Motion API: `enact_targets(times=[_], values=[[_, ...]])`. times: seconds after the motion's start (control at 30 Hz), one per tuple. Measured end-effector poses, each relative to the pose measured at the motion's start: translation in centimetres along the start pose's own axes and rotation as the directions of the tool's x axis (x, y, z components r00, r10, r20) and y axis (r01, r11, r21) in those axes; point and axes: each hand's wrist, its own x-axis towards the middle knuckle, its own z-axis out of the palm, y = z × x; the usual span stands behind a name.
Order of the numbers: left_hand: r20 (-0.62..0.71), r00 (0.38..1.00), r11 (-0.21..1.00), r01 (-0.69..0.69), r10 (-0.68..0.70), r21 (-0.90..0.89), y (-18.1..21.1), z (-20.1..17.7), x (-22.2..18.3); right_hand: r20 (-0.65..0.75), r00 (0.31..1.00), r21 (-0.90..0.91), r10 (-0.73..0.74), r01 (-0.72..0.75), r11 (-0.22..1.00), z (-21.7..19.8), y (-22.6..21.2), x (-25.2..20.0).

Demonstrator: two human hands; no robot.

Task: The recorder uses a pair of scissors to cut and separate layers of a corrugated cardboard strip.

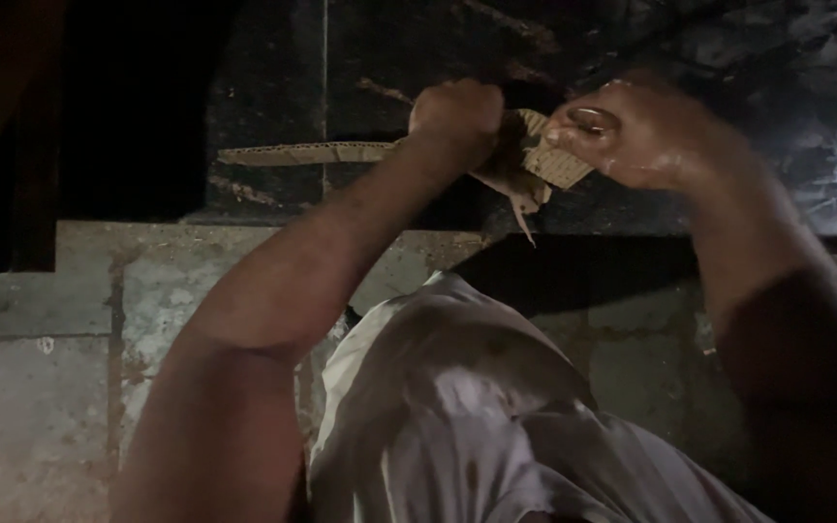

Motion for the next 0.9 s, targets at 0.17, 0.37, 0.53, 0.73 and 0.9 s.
enact_targets(times=[0.17, 0.37, 0.53, 0.73, 0.9], values=[[0.121, 0.990, 0.991, 0.081, -0.069, -0.103, 0.4, -1.4, -0.4, -0.009, 0.998, -0.056, 0.062, -0.063, 0.996, 0.9, 0.1, 0.7], [0.013, 1.000, 1.000, 0.023, -0.022, -0.012, 0.4, -1.0, -0.7, -0.022, 0.997, -0.061, -0.071, 0.069, 0.996, 1.0, 0.7, 0.9], [0.116, 0.993, 0.997, 0.044, -0.036, -0.068, 0.8, -2.1, -1.1, 0.036, 0.999, -0.055, 0.021, -0.019, 0.998, 1.2, -0.2, 1.0], [0.143, 0.989, 0.994, 0.059, -0.045, -0.092, 1.0, -2.7, -1.5, 0.013, 0.998, -0.064, -0.066, 0.066, 0.996, 0.8, 1.4, 2.4], [0.021, 1.000, 1.000, -0.003, 0.004, -0.026, 0.6, -1.4, -0.6, 0.094, 0.996, -0.142, -0.003, 0.016, 0.990, 1.2, -0.1, 2.3]])
